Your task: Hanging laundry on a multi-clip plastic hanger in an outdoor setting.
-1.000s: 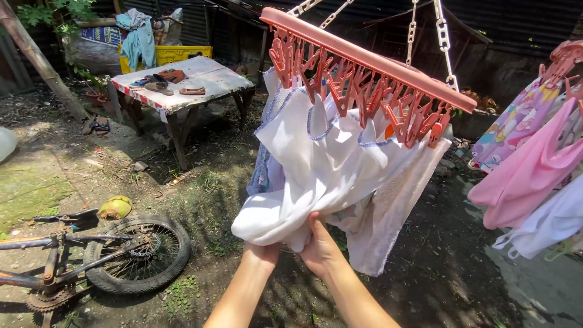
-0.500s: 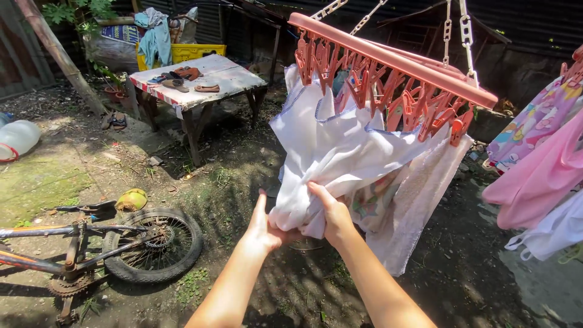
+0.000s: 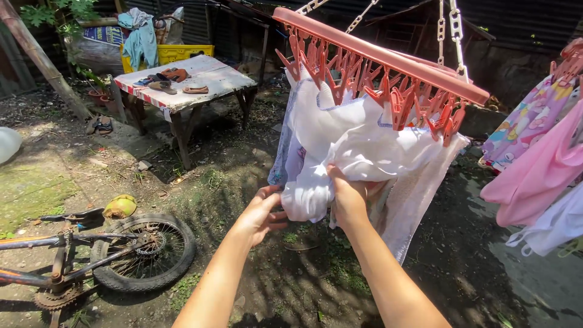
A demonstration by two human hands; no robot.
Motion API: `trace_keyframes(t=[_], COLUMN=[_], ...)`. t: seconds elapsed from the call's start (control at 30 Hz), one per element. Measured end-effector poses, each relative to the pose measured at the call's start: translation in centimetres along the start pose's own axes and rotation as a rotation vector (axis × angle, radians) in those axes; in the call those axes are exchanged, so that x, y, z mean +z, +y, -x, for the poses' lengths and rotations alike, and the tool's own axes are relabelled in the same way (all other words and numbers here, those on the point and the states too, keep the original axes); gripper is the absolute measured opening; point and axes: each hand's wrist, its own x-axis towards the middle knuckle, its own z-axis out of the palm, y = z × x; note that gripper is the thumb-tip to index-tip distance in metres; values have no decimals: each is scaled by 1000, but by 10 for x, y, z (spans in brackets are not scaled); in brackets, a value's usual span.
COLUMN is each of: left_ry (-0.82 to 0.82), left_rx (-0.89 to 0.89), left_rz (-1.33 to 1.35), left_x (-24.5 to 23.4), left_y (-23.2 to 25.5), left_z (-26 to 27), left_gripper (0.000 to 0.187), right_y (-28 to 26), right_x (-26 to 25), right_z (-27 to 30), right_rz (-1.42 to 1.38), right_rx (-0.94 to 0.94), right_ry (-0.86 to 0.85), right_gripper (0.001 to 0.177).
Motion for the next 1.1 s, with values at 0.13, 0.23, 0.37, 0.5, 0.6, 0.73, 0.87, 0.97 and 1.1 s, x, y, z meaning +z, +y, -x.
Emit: trace_keyframes(t=[0.13,0.23,0.37,0.5,0.6,0.73,0.87,0.97,1.1], left_ry=[-170,-169,552,638,449,369,393,425,304], left_rx=[-234,107,600,587,614,591,642,761,874], left_rz=[427,681,608,481,648,734,470,160,157], left_x=[40,51,81,101,104,111,114,114,115], left_y=[37,-4,23,52,42,43,28,25,24], left_z=[8,-78,-70,-41,-62,-71,-87,-89,-86], left_gripper=[82,55,46,65,66,55,33,34,30], right_y=[2,11,9,31,24,24,33,33,24], right_x=[5,13,26,20,21,20,4,1,1], right_z=[-1,-5,-17,-57,-65,-71,-81,-83,-70], right_rz=[238,64,-296,-527,-598,-638,-534,-471,-378], right_rx=[-48,-83,216,347,352,311,295,333,295], right_ry=[-102,-200,-15,-77,-111,-135,-143,-108,-12], right_gripper=[27,28,34,39,43,47,48,46,44])
